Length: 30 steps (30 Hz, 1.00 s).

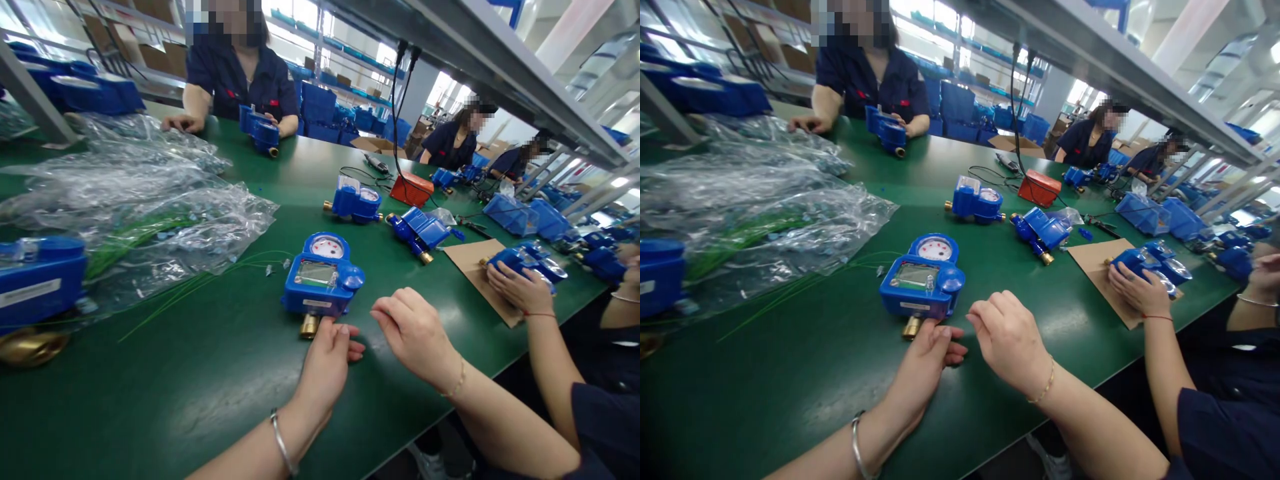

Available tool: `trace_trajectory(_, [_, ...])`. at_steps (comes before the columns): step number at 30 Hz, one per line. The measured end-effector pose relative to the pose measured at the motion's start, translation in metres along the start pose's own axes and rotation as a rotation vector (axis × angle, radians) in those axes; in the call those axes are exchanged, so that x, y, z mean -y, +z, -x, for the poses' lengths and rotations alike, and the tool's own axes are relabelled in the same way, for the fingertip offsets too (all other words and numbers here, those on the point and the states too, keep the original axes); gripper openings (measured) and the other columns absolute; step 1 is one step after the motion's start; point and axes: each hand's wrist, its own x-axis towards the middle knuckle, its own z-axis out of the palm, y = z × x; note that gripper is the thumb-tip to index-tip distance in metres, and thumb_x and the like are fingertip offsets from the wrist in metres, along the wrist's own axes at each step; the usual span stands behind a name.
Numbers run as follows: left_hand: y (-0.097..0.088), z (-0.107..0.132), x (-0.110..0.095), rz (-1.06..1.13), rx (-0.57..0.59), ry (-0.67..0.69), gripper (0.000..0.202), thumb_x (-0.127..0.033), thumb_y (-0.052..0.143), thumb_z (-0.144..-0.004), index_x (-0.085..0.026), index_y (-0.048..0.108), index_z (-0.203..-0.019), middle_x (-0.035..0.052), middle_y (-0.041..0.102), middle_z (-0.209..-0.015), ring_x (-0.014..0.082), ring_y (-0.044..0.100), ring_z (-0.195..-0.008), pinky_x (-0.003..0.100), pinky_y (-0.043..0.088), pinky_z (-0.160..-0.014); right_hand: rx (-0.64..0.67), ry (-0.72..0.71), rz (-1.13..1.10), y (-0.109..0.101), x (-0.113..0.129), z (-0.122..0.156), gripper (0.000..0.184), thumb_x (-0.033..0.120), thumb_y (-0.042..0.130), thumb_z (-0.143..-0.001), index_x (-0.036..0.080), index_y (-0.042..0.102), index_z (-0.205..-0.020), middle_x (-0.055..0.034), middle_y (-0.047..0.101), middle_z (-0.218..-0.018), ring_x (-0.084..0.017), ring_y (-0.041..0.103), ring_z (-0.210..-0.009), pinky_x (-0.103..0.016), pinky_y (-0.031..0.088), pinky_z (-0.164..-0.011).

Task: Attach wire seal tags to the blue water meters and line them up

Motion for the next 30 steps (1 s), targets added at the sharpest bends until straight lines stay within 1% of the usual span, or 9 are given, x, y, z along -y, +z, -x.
trace_trajectory(7, [-0.0042,-0.0016,-0.0011,0.003,0.036,-0.002,0.017,-0.031,0.046,-0.086,-0.015,0.047,-0.091,0.0039,0.059,-0.083,0.0128,0.058,-0.065,0.026,0.049,-0.059,0.010,0.002,0.006,-0.0033,0.0016,-0.0060,0.017,0.022,0.044,-0.092,0.018,0.057,-0.084,-0.0048,0.056,-0.075,-0.019,0.048,-0.074,-0.032,0.039,-0.068])
trace_trajectory(13, [-0.0059,-0.0025,0.0014,-0.026,0.046,-0.002,0.020,-0.030,0.041,-0.087,-0.015,0.045,-0.099,0.0029,0.058,-0.079,0.0127,0.058,-0.062,0.026,0.048,-0.058,0.009,-0.001,0.009,-0.0054,0.0023,-0.0044,0.016,0.021,0.045,-0.091,0.018,0.057,-0.083,-0.0043,0.056,-0.074,-0.018,0.049,-0.073,-0.031,0.039,-0.068])
trace_trajectory(15, [-0.0058,-0.0031,0.0035,-0.032,0.048,-0.003,0.019,-0.031,0.040,-0.088,-0.015,0.045,-0.098,0.0028,0.058,-0.078,0.0128,0.058,-0.062,0.026,0.048,-0.058,0.016,-0.003,0.013,-0.0051,0.0022,-0.0029,0.016,0.020,0.045,-0.091,0.017,0.057,-0.082,-0.0042,0.056,-0.074,-0.018,0.049,-0.073,-0.031,0.039,-0.068])
trace_trajectory(20, [-0.0054,-0.0040,0.0061,-0.016,0.063,0.009,0.017,-0.031,0.041,-0.087,-0.016,0.045,-0.094,0.0028,0.057,-0.079,0.0132,0.057,-0.063,0.027,0.048,-0.059,0.025,0.004,0.016,-0.0044,0.0018,-0.0008,0.016,0.021,0.045,-0.091,0.016,0.058,-0.082,-0.0040,0.055,-0.073,-0.018,0.048,-0.072,-0.030,0.038,-0.067])
trace_trajectory(30, [-0.0057,-0.0040,0.0054,-0.014,0.082,0.008,0.020,-0.031,0.040,-0.087,-0.016,0.042,-0.100,0.0033,0.057,-0.080,0.0145,0.059,-0.066,0.028,0.048,-0.060,0.021,0.009,0.014,-0.0055,0.0025,-0.0026,0.016,0.021,0.045,-0.091,0.015,0.058,-0.083,-0.0045,0.055,-0.074,-0.018,0.049,-0.073,-0.030,0.039,-0.069])
